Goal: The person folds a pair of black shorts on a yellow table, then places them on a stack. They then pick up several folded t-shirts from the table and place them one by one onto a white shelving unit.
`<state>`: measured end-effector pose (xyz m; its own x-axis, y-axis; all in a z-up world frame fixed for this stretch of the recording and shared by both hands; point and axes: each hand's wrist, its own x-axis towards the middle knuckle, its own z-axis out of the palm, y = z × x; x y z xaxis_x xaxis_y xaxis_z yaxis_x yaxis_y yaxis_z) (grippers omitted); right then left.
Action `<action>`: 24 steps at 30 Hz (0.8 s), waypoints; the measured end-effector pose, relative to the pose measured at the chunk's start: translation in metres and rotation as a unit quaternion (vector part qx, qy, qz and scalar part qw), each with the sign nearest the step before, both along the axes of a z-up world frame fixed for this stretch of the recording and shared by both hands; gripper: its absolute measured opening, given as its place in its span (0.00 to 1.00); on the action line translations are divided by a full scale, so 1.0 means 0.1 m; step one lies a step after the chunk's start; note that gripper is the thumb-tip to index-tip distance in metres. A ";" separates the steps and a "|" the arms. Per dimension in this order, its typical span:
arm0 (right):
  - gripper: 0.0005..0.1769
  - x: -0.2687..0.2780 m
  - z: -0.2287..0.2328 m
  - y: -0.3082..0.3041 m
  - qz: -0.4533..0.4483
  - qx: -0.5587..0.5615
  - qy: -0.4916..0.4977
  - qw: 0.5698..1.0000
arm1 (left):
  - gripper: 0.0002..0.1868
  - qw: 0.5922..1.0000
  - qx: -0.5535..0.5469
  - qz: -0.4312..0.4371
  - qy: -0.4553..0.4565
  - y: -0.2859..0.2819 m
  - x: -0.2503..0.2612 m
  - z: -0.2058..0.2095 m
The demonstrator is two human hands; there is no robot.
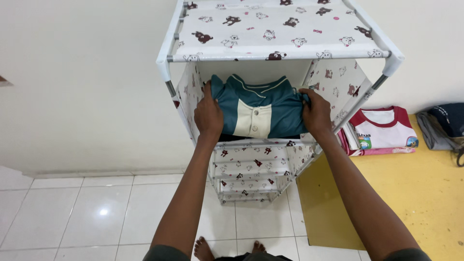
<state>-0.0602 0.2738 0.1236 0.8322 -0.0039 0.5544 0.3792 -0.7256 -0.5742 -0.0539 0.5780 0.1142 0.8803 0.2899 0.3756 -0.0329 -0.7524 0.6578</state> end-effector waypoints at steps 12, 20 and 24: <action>0.20 0.22 -0.38 -0.02 -0.061 -0.052 0.079 0.994 | 0.37 0.999 -0.022 -0.014 0.038 0.09 0.03 -0.31; 0.28 0.18 -0.40 0.47 -0.045 -0.127 -0.015 0.991 | 0.27 0.957 0.109 -0.224 -0.146 -0.36 0.15 -0.55; 0.31 0.26 -0.70 0.69 0.043 -0.273 -0.029 0.961 | 0.29 0.953 0.168 -0.248 -0.040 -0.55 0.33 -0.84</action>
<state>-0.0346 0.3428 0.0541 0.7842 0.3674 0.5001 0.4707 -0.8773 -0.0936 -0.0210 0.5232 0.0300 0.8425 -0.3039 0.4448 -0.4796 -0.7992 0.3623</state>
